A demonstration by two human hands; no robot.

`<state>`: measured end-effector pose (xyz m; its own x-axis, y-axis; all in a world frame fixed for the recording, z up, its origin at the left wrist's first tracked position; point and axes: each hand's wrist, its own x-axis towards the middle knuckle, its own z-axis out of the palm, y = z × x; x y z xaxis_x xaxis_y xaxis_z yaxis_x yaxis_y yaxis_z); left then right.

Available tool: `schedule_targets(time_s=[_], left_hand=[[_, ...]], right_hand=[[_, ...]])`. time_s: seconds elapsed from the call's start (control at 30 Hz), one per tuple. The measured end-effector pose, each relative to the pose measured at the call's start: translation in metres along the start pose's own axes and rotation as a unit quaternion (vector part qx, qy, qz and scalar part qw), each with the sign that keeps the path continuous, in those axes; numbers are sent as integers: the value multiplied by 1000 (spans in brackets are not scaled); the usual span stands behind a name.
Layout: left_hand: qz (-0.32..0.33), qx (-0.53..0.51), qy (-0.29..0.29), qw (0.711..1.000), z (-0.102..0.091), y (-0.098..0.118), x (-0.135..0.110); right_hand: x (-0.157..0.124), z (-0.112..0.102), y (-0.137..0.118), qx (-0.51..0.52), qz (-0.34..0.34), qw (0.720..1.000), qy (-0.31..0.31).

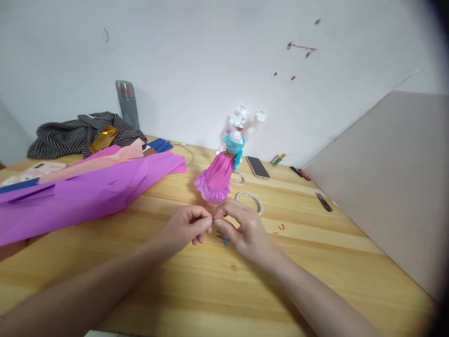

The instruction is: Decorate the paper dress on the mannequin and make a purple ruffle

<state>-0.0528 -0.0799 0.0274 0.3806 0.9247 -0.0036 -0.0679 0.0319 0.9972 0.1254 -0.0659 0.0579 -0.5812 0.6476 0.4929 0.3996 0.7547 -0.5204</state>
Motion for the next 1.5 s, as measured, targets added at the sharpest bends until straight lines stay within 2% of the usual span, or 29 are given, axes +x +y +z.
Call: schedule_targets(time_s=[0.1,0.23,0.33,0.4,0.43,0.63,0.87,1.0,1.17,1.3,1.5], left_hand=[[-13,-45,-1,999,1,1,-1],[-49,-191,10,980,-4,0,2],[-98,-225,98,964,-13,-6,12],[-121,-241,161,949,-18,-12,22],[-132,-257,168,943,-20,-14,28],[-148,-288,89,942,-14,-17,50],[-127,-292,95,943,-11,-22,54],[-116,-295,102,943,-10,-25,54],[-109,-303,111,940,-9,-27,52],[-96,-300,123,941,-6,-28,46],[-82,-274,172,943,5,-26,37]], right_hand=[[0,1,0,-65,-47,997,4],[-1,-3,1,-105,-68,992,35],[-2,-14,3,-80,-36,995,39],[-1,-21,3,-67,-3,998,11],[0,-24,4,-60,13,998,-10],[12,-28,4,-35,65,993,-95],[23,-34,7,-57,88,980,-169],[28,-26,17,-48,98,983,-146],[34,-15,28,-40,98,992,-66],[37,-14,29,-93,84,992,-22],[36,-9,26,-193,40,980,38]])
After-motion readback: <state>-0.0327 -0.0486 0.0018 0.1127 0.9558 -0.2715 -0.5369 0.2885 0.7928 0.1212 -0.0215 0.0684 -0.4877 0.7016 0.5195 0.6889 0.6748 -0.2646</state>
